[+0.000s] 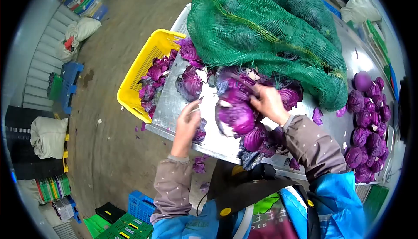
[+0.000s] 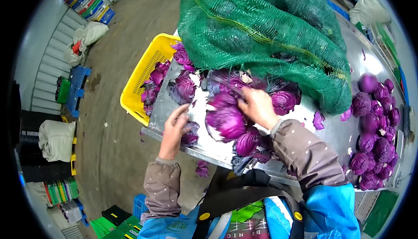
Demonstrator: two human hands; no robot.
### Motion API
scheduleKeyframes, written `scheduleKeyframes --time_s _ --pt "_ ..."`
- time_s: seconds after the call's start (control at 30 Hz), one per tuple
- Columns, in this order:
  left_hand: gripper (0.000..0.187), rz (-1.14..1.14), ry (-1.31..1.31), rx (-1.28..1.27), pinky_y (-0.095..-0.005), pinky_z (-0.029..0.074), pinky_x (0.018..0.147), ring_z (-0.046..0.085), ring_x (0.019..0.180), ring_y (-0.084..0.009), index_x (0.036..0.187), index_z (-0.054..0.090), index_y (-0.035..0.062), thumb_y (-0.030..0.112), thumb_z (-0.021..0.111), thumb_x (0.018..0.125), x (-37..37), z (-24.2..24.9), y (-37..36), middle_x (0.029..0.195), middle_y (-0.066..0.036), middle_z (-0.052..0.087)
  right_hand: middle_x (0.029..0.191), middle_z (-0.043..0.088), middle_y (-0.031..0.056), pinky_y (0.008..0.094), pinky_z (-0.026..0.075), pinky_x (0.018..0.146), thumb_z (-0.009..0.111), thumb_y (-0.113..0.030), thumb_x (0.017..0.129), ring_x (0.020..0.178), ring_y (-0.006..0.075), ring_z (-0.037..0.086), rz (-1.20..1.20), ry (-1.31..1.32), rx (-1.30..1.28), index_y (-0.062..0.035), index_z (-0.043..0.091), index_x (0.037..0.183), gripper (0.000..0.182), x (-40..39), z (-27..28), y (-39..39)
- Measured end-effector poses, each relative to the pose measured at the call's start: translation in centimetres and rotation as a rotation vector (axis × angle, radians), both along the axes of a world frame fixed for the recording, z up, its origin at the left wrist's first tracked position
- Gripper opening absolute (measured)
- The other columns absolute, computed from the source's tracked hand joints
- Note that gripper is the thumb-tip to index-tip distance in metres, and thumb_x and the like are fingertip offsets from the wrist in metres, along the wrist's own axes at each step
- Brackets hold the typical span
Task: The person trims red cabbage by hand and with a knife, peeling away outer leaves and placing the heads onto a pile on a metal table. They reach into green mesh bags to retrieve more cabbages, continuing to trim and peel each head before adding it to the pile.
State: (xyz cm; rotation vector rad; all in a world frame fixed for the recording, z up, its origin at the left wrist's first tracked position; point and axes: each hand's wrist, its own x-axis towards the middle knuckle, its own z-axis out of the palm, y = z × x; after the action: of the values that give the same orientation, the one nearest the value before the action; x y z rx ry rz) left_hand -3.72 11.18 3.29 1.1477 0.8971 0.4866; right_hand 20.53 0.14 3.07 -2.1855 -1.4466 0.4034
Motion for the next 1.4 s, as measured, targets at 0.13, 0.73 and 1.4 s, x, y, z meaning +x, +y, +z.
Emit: scheduleKeyframes --time_s 0.13,0.73,1.4 --pt "0.078 -0.221 0.310 0.974 -0.0462 0.035 0.098 0.042 0.116 -0.0363 0.127 0.048 0.0089 0.036 0.080 0.061 4.3 1.6 -4.1 0.126 -0.019 0.041 0.067 0.059 0.0196 0.0411 0.046 0.060 0.065 -0.014 0.077 0.063 0.0351 0.060 -0.149 0.368 0.047 0.0007 0.059 0.085 0.018 -1.2 0.9 -0.5" --pt "0.095 -0.084 0.371 0.714 -0.0435 0.034 0.102 0.037 0.122 -0.0357 0.135 0.034 0.0061 0.028 0.084 0.057 -1.9 -2.5 -0.3 0.129 -0.020 0.033 0.100 0.053 0.0102 0.0411 0.050 0.061 0.072 -0.023 0.073 0.077 0.0312 0.062 -0.178 -0.160 0.220 -0.0110 0.051 0.110 0.044 -0.7 2.6 0.5" --pt "0.097 -0.331 0.328 0.830 -0.0455 0.034 0.100 0.037 0.117 -0.0403 0.134 0.034 0.0068 0.027 0.085 0.054 -2.3 -1.8 0.2 0.123 -0.021 0.034 0.079 0.060 0.0227 0.0476 0.047 0.062 0.073 -0.031 0.074 0.073 0.0398 0.062 0.203 0.248 0.022 -0.0004 0.047 0.092 0.044 -9.7 0.8 2.5"
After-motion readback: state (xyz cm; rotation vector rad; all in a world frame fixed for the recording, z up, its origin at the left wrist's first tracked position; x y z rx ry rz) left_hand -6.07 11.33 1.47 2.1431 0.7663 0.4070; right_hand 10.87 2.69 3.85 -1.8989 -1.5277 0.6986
